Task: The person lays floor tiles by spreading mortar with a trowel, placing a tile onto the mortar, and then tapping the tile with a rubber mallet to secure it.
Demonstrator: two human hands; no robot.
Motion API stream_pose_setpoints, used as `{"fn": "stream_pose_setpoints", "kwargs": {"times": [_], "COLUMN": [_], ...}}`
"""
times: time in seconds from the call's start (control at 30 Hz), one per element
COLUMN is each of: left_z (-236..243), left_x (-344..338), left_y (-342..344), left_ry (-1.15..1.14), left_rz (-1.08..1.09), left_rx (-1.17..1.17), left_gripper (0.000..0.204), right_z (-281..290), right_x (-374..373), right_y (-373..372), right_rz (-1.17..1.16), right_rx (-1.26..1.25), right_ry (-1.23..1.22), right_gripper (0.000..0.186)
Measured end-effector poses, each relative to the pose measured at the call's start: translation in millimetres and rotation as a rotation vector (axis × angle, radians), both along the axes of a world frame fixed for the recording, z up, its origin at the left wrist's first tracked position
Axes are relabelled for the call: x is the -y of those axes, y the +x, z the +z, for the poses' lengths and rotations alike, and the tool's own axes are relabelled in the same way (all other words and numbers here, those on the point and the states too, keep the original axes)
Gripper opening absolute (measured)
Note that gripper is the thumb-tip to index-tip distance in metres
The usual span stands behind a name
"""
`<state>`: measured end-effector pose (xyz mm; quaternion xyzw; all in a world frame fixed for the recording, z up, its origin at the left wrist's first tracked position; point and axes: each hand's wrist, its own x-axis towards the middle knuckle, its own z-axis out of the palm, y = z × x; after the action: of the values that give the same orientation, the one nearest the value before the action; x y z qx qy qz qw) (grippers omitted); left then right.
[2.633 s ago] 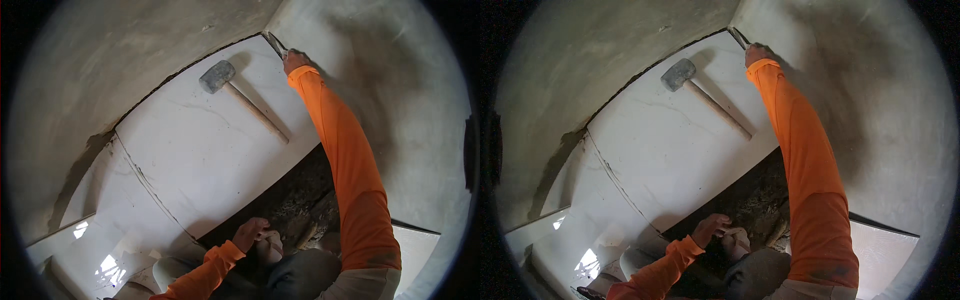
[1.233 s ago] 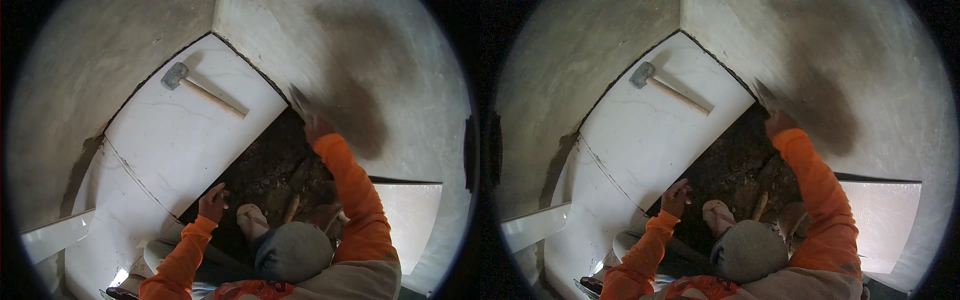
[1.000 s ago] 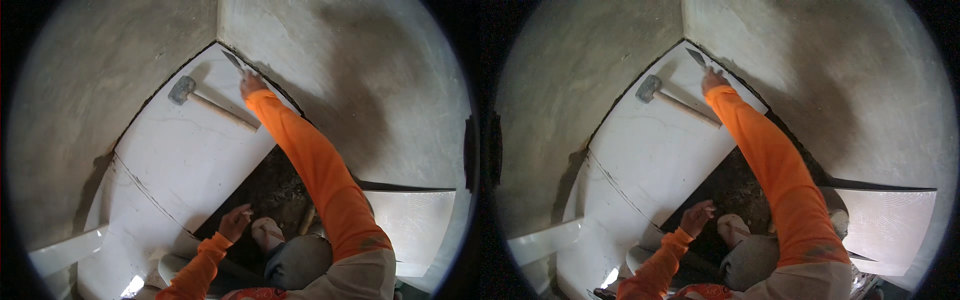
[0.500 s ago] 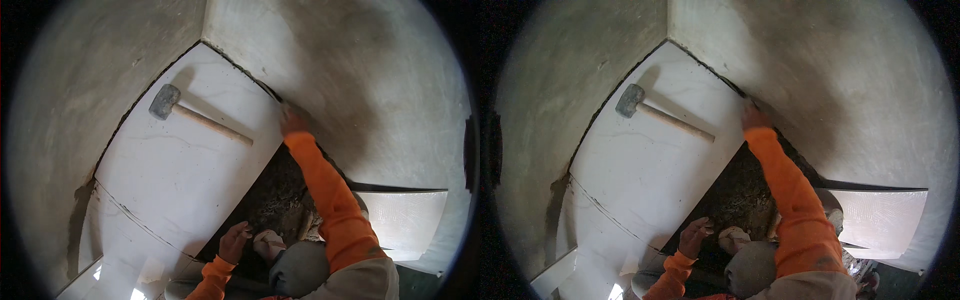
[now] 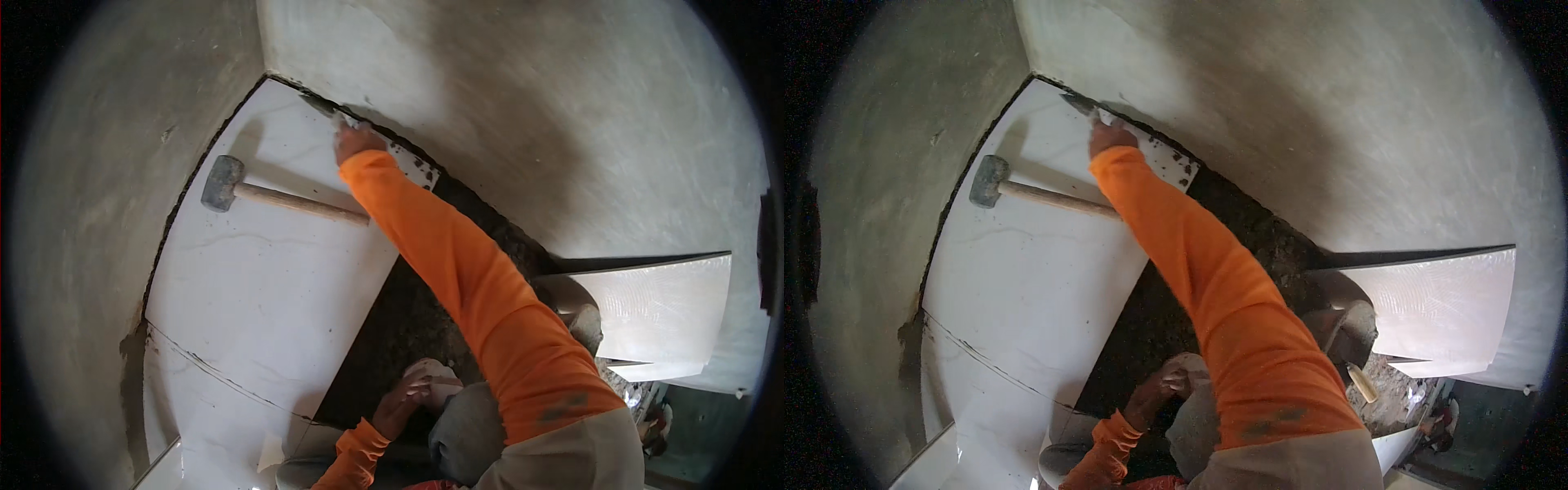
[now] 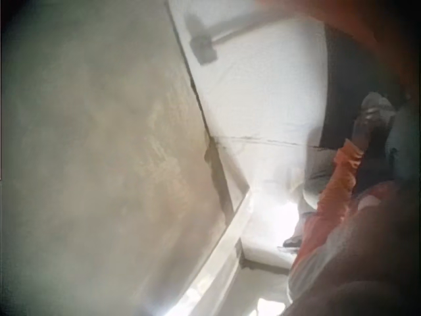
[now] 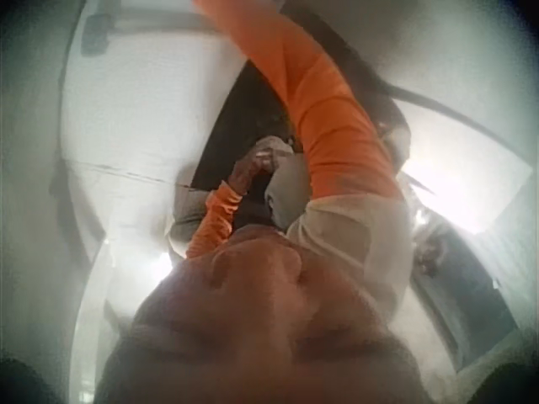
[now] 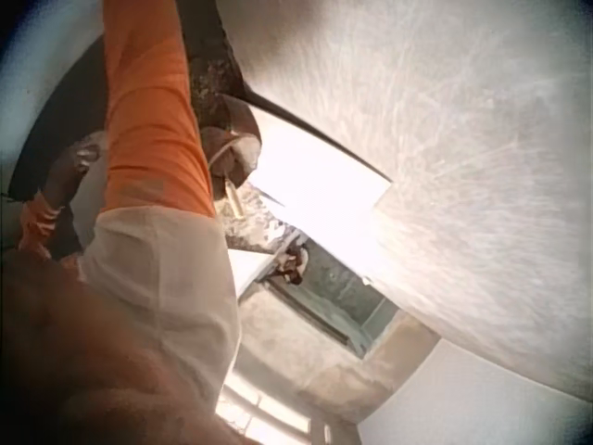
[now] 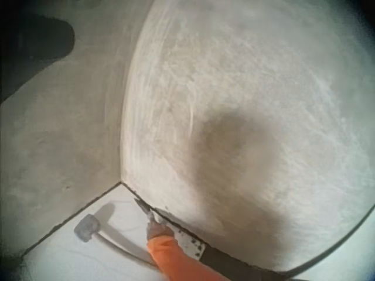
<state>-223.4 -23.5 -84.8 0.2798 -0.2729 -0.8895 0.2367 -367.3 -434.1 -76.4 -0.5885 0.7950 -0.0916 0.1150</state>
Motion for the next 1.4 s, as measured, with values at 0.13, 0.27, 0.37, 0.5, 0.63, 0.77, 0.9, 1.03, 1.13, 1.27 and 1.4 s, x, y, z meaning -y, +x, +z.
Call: {"fn": "stream_pose_setpoints", "kwargs": {"times": [0.13, 0.27, 0.37, 0.5, 0.63, 0.77, 0.9, 1.03, 1.13, 1.27, 1.4], "left_z": [55, 90, 93, 95, 168, 163, 99, 14, -24, -51, -71], "left_x": [-12, -8, -22, -50, -13, 37, 156, 314, 388, 438, 348], "left_y": [-30, -32, -33, -29, -13, -9, -30, -66, -104, -114, -213], "left_ry": [0.215, 0.11, 0.131, -0.264, -0.06, -0.717, -0.795, -0.878, -0.873, -0.945, -1.408], "left_rz": [-0.135, -0.169, -0.103, -0.168, -0.184, 0.13, 0.592, 0.693, 0.484, 0.249, 0.044], "left_rx": [-0.31, -0.291, -0.199, 0.219, 0.235, 0.597, 0.904, 0.928, 1.361, 1.865, 1.525], "left_gripper": [0.056, 0.057, 0.058, 0.055, 0.068, 0.052, 0.038, 0.05, 0.059, 0.073, 0.048], "right_z": [5, 53, 56, 53, 2, 25, 35, 9, -6, 44, 37], "right_x": [-91, -197, -217, -151, -102, -180, -239, -207, -215, -284, -332], "right_y": [-119, -139, -136, -55, -104, -146, -132, -118, -187, -195, -214], "right_rz": [-0.01, -0.116, -0.063, 0.083, -0.069, -0.077, -0.037, 0.149, -0.032, -0.094, -0.041], "right_rx": [-0.085, -0.172, -0.179, 0.008, 0.018, 0.024, 0.036, 0.116, -0.007, 0.201, 0.108], "right_ry": [0.275, 0.229, 0.204, 0.093, 0.143, 0.106, -0.062, -0.112, -0.023, 0.026, -0.203], "right_gripper": [0.038, 0.042, 0.039, 0.032, 0.034, 0.045, 0.047, 0.048, 0.052, 0.044, 0.045]}}
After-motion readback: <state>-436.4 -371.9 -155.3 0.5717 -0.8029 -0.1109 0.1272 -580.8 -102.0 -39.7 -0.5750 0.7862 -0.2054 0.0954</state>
